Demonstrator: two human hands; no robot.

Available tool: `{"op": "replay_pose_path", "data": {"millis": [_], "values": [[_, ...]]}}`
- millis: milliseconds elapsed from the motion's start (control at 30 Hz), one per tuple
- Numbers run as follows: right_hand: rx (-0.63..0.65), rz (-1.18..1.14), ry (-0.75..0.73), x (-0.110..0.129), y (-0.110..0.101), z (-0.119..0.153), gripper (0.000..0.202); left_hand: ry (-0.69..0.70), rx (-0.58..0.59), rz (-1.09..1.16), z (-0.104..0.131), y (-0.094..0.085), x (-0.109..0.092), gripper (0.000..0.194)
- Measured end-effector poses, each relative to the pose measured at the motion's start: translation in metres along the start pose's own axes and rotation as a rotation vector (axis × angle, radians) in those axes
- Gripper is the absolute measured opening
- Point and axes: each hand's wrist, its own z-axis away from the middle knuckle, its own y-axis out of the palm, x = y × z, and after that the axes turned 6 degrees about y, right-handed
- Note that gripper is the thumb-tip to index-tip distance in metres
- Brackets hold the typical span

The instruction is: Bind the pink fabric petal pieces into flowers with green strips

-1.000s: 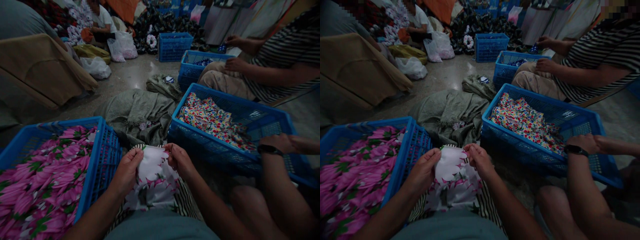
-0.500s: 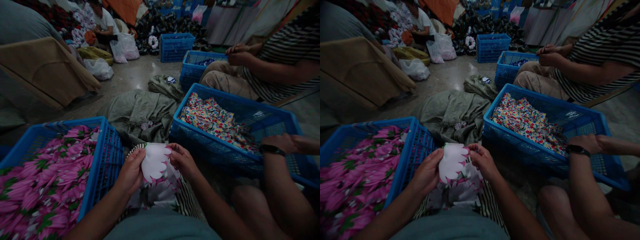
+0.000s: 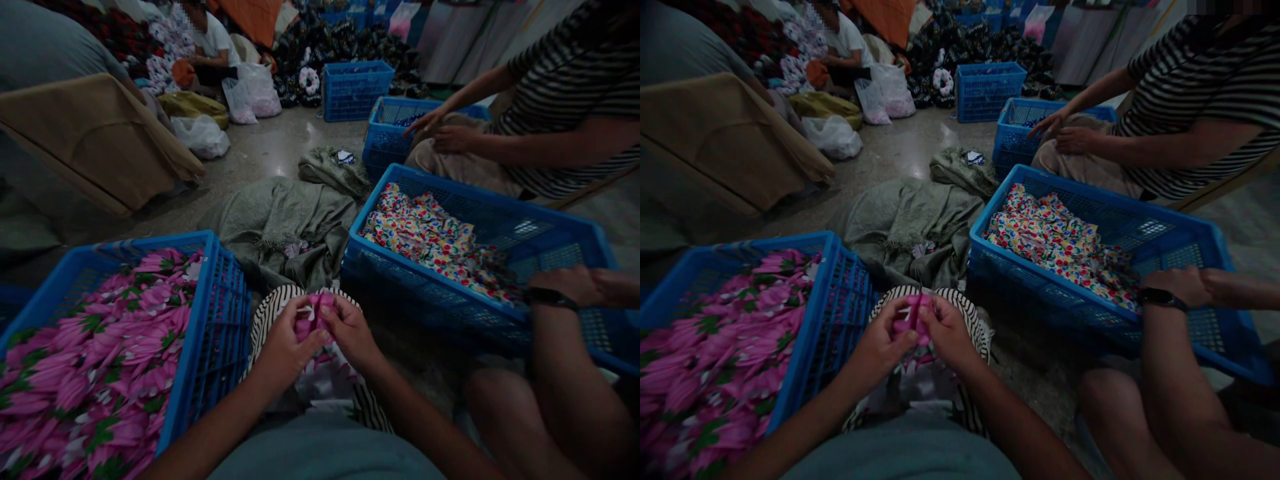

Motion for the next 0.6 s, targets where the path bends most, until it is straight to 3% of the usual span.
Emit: {"op": "replay_pose_path", "data": {"millis": [67, 233, 400, 500, 600], "values": [[0.013, 0.001, 0.016, 0.0, 0.002, 0.001, 0.023, -0.114, 0.021, 0.118, -0.001, 0.003, 0.003, 0.031], [0.104, -0.197, 0.142, -0.003, -0.008, 0.005, 0.031, -0.322, -0.138, 0.505, -0.014, 0.0, 0.018, 0.01], [0.169, -0.449, 0.252, -0.012, -0.018, 0.01, 0.033, -0.454, -0.028, 0.707, -0.018, -0.011, -0.004, 0.012], [0.298, -0.498, 0.355, -0.022, -0.007, 0.01, 0.036, -0.453, 0.063, 0.915, -0.013, -0.007, -0.021, 0.021], [0.384, -0.487, 0.403, -0.024, 0.008, 0.007, 0.042, -0.506, 0.111, 0.92, -0.009, -0.006, -0.027, 0.032]]}}
